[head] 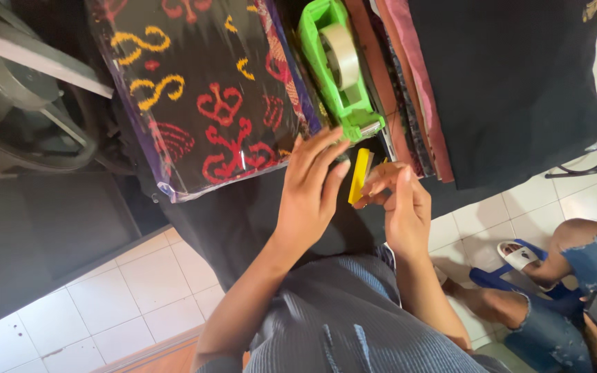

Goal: The person seals a plastic-wrapped bundle of patterned fabric using a yellow stapler and a green tape dispenser. They then pick up a small green spray bottle and place it on a stack of folded black t-shirts.

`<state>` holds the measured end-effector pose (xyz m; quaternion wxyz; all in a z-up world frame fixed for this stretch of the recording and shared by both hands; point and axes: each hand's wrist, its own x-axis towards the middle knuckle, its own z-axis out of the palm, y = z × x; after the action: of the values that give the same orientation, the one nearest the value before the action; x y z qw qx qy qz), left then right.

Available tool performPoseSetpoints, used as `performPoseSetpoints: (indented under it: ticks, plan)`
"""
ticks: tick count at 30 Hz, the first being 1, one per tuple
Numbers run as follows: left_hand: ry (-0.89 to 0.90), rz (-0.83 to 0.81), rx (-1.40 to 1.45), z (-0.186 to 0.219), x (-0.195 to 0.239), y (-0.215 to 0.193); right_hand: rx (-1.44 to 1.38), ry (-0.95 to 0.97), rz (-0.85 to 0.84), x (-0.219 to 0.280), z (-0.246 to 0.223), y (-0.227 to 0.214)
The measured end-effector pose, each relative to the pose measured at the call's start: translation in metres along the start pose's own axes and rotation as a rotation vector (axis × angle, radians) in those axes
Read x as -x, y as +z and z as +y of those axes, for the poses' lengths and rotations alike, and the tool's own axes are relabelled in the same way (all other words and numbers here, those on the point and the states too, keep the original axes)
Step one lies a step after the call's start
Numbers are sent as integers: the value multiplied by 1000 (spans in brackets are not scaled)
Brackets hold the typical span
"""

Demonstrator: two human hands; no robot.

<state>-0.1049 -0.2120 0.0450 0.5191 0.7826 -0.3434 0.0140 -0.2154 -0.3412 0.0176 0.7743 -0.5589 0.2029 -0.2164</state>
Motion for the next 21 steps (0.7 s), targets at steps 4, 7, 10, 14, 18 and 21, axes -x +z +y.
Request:
performPoseSetpoints:
  ticks: [4,7,10,14,18,21]
  plan:
    - [-277,-120,354,14,10,-23,31,-28,-50,13,0,5]
    - [-311,-136,342,13,22,-36,128,-40,-86,18,5,11]
    - [-426,-183,217,4,38,-46,249,-39,-55,24,12,19]
    - [-435,-210,37,-12,56,-49,589,-231,127,28,24,31]
    - [153,-45,-515,-31,59,-43,819,-389,262,17,48,45]
    - [316,58,-967,-41,45,-36,850,-455,335,4,65,50]
